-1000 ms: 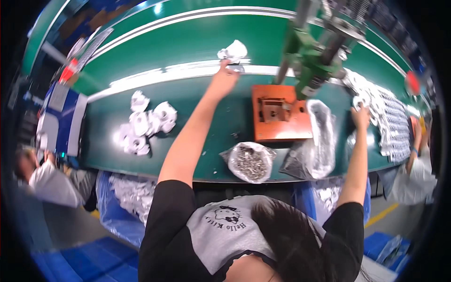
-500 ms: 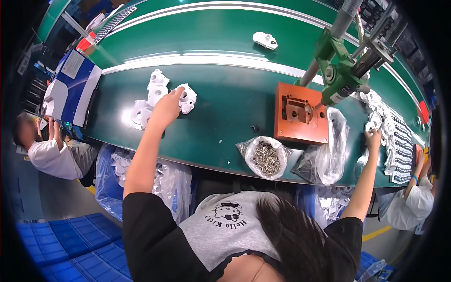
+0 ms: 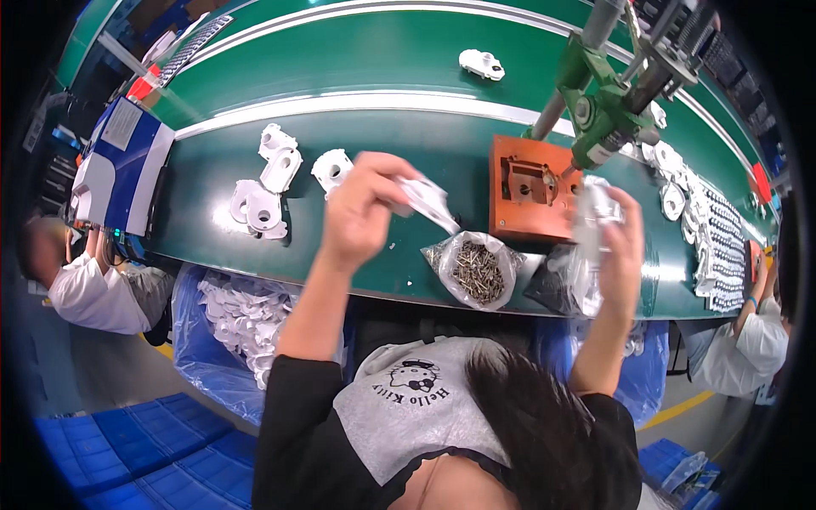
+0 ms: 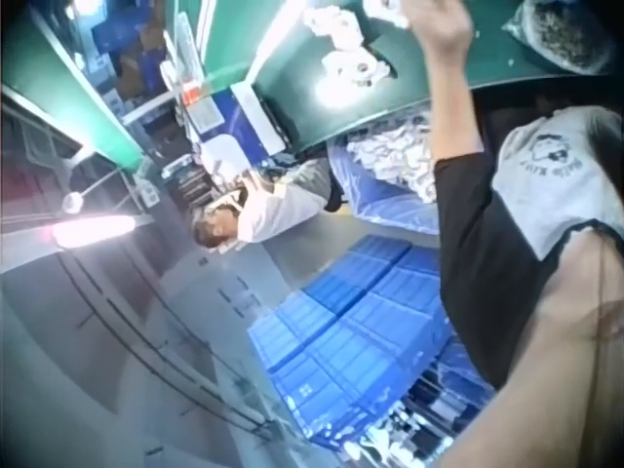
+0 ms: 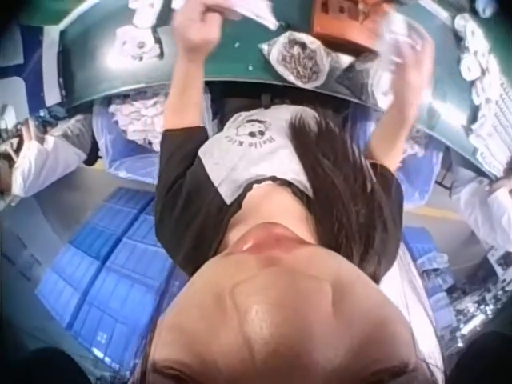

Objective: Assemble small plastic components using a manual press machine on a production line.

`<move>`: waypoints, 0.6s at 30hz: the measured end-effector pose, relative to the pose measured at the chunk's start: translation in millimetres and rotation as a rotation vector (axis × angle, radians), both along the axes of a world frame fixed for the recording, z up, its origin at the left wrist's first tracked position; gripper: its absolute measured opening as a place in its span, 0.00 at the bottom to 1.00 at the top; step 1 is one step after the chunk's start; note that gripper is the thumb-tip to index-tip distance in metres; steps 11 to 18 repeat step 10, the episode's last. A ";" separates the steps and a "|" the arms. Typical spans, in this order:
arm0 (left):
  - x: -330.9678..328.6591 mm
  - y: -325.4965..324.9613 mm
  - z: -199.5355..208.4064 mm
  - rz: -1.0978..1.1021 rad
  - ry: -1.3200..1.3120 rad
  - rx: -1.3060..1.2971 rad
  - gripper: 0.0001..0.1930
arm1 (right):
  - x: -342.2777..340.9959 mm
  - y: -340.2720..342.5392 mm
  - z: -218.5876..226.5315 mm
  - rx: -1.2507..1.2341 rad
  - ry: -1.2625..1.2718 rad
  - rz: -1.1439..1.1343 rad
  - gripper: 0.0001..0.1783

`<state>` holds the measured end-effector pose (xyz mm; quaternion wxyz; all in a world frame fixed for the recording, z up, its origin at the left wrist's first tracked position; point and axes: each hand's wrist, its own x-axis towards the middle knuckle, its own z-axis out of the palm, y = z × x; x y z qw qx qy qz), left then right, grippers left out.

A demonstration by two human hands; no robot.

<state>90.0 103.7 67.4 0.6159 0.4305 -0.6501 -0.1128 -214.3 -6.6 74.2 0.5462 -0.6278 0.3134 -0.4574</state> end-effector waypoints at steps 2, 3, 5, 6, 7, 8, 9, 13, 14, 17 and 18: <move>-30.5 -3.1 -0.3 -0.077 -0.003 -0.132 0.13 | 46.9 25.6 7.8 -0.091 0.072 0.094 0.31; -44.4 -1.8 3.8 -0.056 0.005 -0.166 0.12 | 58.8 35.0 15.2 -0.048 0.088 0.189 0.31; -65.2 -2.8 -0.2 0.029 -0.015 -0.206 0.10 | 72.8 44.3 13.1 0.012 0.116 0.339 0.32; -70.5 -1.7 -3.9 0.016 -0.008 -0.208 0.10 | 76.1 46.0 7.0 0.028 0.130 0.398 0.31; -74.8 -0.3 -7.6 0.074 -0.008 -0.181 0.10 | 76.4 47.8 4.2 0.025 0.138 0.388 0.31; -77.8 -0.8 -10.5 0.133 -0.007 -0.154 0.10 | 75.7 49.9 1.9 0.089 0.113 0.389 0.32; -79.8 -3.4 -12.1 0.168 -0.001 -0.139 0.10 | 73.8 50.9 0.4 0.153 0.088 0.390 0.32; -80.1 -2.0 -13.0 0.168 0.003 -0.139 0.10 | 73.2 53.1 -1.3 0.119 0.136 0.380 0.33; -80.1 -2.0 -13.0 0.168 0.003 -0.139 0.10 | 73.2 53.1 -1.3 0.119 0.136 0.380 0.33; -80.1 -2.0 -13.0 0.168 0.003 -0.139 0.10 | 73.2 53.1 -1.3 0.119 0.136 0.380 0.33; -80.1 -2.0 -13.0 0.168 0.003 -0.139 0.10 | 73.2 53.1 -1.3 0.119 0.136 0.380 0.33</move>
